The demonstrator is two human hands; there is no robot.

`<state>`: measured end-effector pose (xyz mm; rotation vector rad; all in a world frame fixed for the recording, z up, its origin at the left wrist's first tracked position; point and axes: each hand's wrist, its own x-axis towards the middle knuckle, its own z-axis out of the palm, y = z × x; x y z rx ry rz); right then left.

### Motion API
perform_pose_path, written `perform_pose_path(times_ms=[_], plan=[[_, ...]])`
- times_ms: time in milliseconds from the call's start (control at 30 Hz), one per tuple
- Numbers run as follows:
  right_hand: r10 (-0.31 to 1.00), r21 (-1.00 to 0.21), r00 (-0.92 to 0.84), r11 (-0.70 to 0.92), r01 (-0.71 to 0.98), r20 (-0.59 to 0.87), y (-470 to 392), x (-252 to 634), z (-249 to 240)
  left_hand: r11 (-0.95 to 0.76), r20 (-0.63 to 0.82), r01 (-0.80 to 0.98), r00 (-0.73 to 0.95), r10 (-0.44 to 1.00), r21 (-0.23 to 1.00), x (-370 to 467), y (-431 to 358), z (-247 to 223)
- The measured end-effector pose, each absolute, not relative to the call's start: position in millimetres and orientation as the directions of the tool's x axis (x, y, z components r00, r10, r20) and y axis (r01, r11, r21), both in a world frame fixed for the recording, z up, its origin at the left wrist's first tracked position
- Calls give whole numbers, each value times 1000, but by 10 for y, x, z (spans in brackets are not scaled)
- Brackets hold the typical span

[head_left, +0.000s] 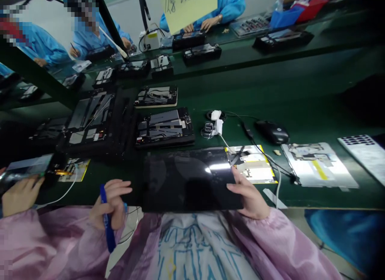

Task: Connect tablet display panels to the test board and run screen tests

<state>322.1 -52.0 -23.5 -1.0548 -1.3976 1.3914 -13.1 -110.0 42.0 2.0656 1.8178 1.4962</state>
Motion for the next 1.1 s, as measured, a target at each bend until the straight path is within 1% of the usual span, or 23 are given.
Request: perform_pose_path(times_ms=[67,100,133,200,267,300,367,433,467,533,600,700,767,800,867,900,1000,1100], plan=[[946,-981,-321,-110,-161,-53,-603,3120,-222,-447,728,753,-60,683,482,-174,-1028,413],[933,-965,-352,-155,-213,-72,-630,3058,-220,-507,730,734,24,683,451,-152,-1007,412],[922,-953,-378,-183,-242,-81,-648,3000,-224,-551,682,712,138,718,435,-101,-993,411],[921,-948,-378,-198,-248,-94,-650,2921,-254,-621,518,664,388,762,416,65,-970,396],[937,-972,-328,-176,-153,-118,-608,2929,-304,-675,336,638,585,738,370,265,-928,357],[952,-987,-280,-150,-65,-126,-572,2969,-332,-698,239,630,660,712,340,357,-898,327],[984,-986,-146,-80,147,-102,-480,3096,-382,-724,66,627,741,668,288,494,-830,256],[998,-952,-30,-41,303,-53,-385,3244,-415,-725,-60,638,760,647,258,557,-768,190],[999,-940,2,-43,337,-45,-343,3309,-423,-724,-97,640,763,640,257,563,-739,169],[996,-942,43,-84,326,-73,-276,3407,-420,-721,-144,636,768,624,274,549,-672,167],[989,-957,96,-135,258,-113,-227,3467,-390,-713,-157,630,773,615,309,547,-571,224],[971,-971,164,-197,137,-174,-169,3533,-313,-650,-155,622,764,627,437,708,-317,374],[966,-972,145,-224,70,-213,-135,3579,-255,-568,-158,612,745,649,551,976,-96,439],[968,-973,128,-224,46,-217,-121,3602,-229,-533,-151,614,726,671,582,1151,19,440],[975,-980,101,-200,24,-196,-101,3650,-192,-504,-88,574,711,698,646,1531,238,376],[979,-982,98,-185,28,-181,-96,3677,-184,-483,-79,540,719,691,689,1711,335,317],[977,-983,148,-168,81,-155,-103,3780,-220,-323,-150,523,674,724,789,2085,551,116],[974,-961,198,-153,232,-107,-127,3891,-322,-224,-165,524,595,786,822,2178,663,1]])
